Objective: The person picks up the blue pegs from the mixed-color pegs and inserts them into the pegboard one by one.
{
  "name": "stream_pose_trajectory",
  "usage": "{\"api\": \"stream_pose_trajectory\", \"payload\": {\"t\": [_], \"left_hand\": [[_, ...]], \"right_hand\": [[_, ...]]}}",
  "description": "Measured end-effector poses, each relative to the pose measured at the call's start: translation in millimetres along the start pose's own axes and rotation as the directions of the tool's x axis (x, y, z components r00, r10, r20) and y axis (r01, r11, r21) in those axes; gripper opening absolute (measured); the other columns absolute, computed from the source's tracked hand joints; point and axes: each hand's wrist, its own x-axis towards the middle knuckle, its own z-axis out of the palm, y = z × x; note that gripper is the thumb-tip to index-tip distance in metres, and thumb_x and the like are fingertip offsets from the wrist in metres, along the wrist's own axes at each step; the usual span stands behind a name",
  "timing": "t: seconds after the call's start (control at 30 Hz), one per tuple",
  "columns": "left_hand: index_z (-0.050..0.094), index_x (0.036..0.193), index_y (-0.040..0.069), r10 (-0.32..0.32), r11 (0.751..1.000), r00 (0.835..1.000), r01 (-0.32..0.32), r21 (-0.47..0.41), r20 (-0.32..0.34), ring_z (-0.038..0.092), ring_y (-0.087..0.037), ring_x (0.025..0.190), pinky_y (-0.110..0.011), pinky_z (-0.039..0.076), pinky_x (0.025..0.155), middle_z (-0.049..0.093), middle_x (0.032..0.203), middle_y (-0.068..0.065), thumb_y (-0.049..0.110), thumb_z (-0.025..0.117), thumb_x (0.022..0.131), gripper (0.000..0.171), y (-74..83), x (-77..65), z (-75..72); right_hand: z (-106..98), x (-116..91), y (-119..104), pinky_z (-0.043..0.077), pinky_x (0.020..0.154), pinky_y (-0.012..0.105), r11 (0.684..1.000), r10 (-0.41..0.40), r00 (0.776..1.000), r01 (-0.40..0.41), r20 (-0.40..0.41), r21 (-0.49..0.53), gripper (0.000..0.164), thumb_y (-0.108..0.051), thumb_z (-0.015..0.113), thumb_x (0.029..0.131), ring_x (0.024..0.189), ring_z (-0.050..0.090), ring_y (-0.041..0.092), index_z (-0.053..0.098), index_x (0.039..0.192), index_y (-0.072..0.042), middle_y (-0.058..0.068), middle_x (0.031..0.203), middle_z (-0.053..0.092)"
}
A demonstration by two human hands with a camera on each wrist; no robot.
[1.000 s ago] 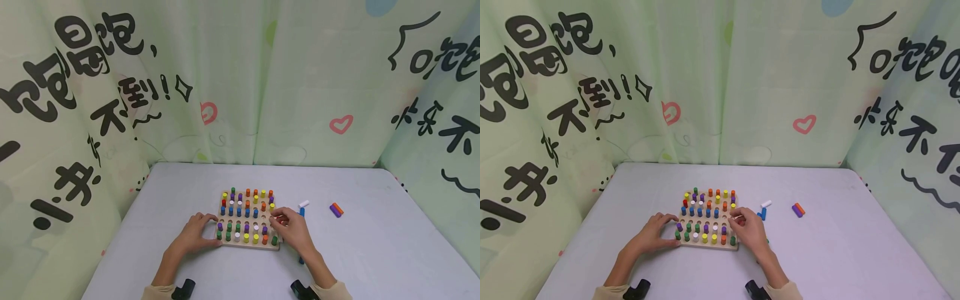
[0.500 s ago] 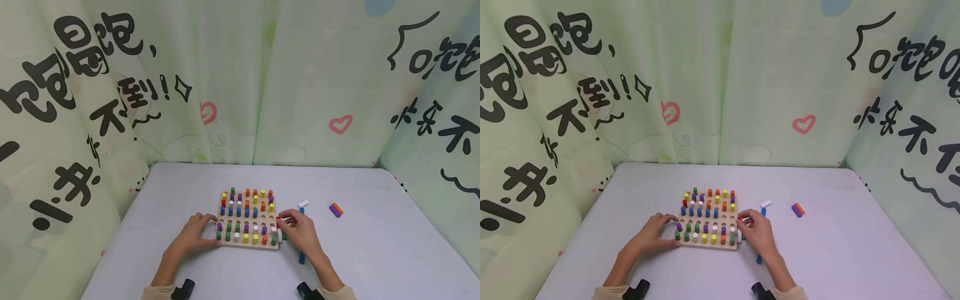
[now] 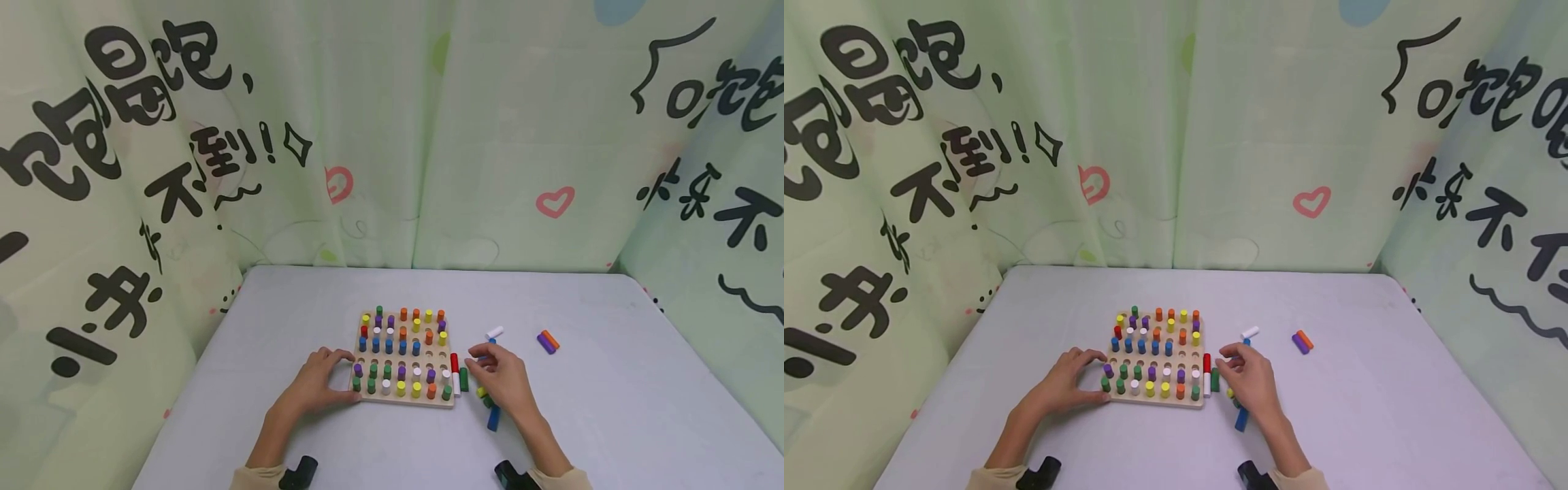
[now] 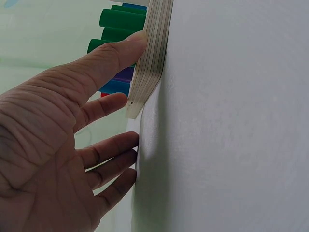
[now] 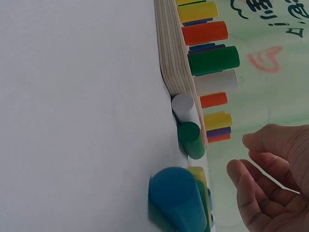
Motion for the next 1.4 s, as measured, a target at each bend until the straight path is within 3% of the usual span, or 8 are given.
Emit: {"api": "stream_pose_trajectory", "payload": {"t": [0.43, 0.7, 1.03, 1.4], "left_hand": [[0.062, 0.127, 0.024, 0.008, 1.000, 1.000, -0.008, -0.002, -0.006, 0.050, -0.027, 0.110, -0.053, 0.049, 0.098, 0.055, 0.110, -0.004, 0.042, 0.092, 0.073, 0.064, -1.9, 0.0, 0.7], [0.062, 0.127, 0.025, 0.011, 1.000, 1.000, -0.011, -0.007, -0.003, 0.050, -0.026, 0.110, -0.053, 0.049, 0.097, 0.056, 0.111, -0.004, 0.044, 0.091, 0.073, 0.065, -3.9, 0.2, 2.1], [0.062, 0.127, 0.024, 0.017, 1.000, 1.000, -0.017, -0.008, -0.004, 0.049, -0.024, 0.106, -0.052, 0.049, 0.095, 0.054, 0.109, -0.004, 0.043, 0.092, 0.073, 0.064, -0.2, -1.5, -1.7], [0.062, 0.127, 0.024, 0.015, 1.000, 1.000, -0.015, -0.010, -0.004, 0.048, -0.023, 0.104, -0.050, 0.049, 0.094, 0.054, 0.108, -0.004, 0.043, 0.092, 0.073, 0.064, -1.2, -1.8, -1.8]], "right_hand": [[-12, 2, 14, 0.048, 0.073, 0.011, 0.999, 0.048, 0.999, -0.048, -0.006, -0.014, 0.025, -0.010, 0.076, 0.092, 0.096, 0.067, 0.027, 0.069, 0.114, -0.001, 0.015, 0.109, 0.071], [-17, 2, 20, 0.057, 0.074, 0.023, 0.996, 0.082, 0.997, -0.082, 0.003, -0.037, 0.025, -0.011, 0.074, 0.094, 0.096, 0.067, 0.027, 0.068, 0.115, -0.001, 0.015, 0.110, 0.071], [-21, 6, 27, 0.058, 0.074, 0.027, 0.995, 0.071, 0.997, -0.073, -0.028, -0.070, 0.026, -0.011, 0.075, 0.093, 0.094, 0.067, 0.030, 0.068, 0.116, 0.000, 0.019, 0.111, 0.071], [-22, 15, 34, 0.059, 0.082, 0.043, 0.993, 0.076, 0.997, -0.077, -0.012, -0.090, 0.029, -0.011, 0.075, 0.092, 0.096, 0.067, 0.035, 0.066, 0.115, 0.004, 0.022, 0.111, 0.069]]}}
